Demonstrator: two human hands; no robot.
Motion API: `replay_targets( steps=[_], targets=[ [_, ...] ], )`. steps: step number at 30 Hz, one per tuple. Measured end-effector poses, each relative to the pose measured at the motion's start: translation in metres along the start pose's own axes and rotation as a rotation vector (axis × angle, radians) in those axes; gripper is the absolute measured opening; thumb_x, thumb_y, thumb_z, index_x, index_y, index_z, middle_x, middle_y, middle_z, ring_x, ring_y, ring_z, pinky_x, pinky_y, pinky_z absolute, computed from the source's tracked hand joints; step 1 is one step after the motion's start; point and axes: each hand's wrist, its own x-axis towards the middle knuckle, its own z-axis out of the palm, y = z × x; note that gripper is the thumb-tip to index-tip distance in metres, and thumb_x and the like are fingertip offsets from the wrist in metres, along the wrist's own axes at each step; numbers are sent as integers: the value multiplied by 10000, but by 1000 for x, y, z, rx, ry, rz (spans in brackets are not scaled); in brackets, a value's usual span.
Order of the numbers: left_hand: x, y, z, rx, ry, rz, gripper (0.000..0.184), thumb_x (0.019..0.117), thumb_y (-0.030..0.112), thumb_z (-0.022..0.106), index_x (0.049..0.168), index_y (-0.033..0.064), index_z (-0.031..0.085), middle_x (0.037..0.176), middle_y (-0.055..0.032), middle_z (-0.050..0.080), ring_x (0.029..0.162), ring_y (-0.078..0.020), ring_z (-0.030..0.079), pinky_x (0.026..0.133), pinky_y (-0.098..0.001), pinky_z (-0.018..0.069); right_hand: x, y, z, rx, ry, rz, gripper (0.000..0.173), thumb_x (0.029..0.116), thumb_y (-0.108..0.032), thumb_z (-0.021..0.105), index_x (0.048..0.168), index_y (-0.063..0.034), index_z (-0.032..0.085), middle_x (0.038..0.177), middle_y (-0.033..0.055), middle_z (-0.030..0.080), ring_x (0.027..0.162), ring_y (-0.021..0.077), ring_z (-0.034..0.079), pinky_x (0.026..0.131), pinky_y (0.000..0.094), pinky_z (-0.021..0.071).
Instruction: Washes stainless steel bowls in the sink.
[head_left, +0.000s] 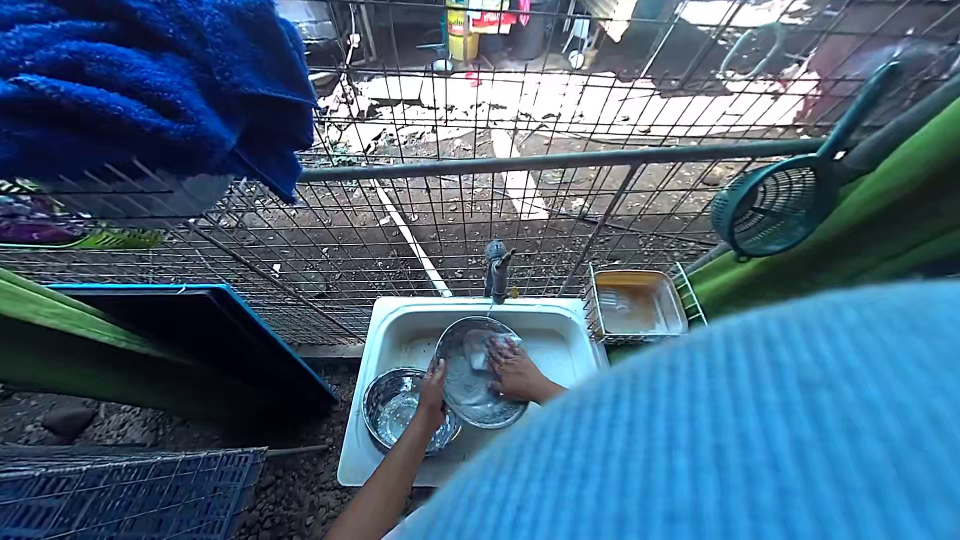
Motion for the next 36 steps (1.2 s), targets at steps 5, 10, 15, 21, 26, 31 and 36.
replay_targets(
  steps=[5,10,15,21,26,31,36],
  targets=[
    [12,-8,11,-60,-41,30,533,1126,302,352,1591,51,278,1443,-232,524,1252,-268,565,1059,-451,459,-2,-59,-4,449,62,-171,535,1108,-324,363,1514,9,469,1620,207,388,1545,357,285,1259,607,114],
    [3,15,-16,-27,-10,-13,530,1123,323,356,1600,104,285,1485,-212,505,1298,-284,554,1068,-485,462,-13,-10,-4,33,1,-102,570,1072,-456,458,1479,-68,551,1653,94,375,1584,313,189,1269,610,45],
    [3,-4,11,-106,-166,-51,530,1124,355,328,1575,78,296,1373,-200,579,1183,-243,612,1006,-432,508,7,-41,-9,345,108,-91,845,1009,-596,491,1582,7,348,1688,220,220,1580,387,152,1251,633,68],
    [20,42,-6,208,-238,-192,660,1070,616,229,1538,185,402,1296,-197,636,1092,-314,645,890,-511,537,-34,-77,-48,824,20,-258,486,776,74,753,1232,171,615,1160,340,662,1101,402,652,1015,525,490],
    [51,30,-29,391,-330,221,222,1068,160,496,1093,-37,595,870,-67,613,771,-104,575,760,-320,512,-38,-24,-79,1196,283,-43,356,766,-88,769,1091,44,706,932,74,744,849,103,690,847,343,582],
    [23,38,-17,615,-365,204,307,1074,177,502,879,-5,652,685,-16,549,624,-98,523,653,-316,475,-40,-14,-100,842,572,243,423,949,-285,719,1058,121,677,1066,261,679,1032,331,644,973,493,498],
    [-19,38,23,452,-208,244,263,1059,60,443,1112,-98,645,970,-163,676,901,-181,633,880,-383,522,-39,-96,-55,485,692,-86,378,990,-261,575,1138,57,715,1337,266,641,1329,402,570,1146,550,429]
  ],
)
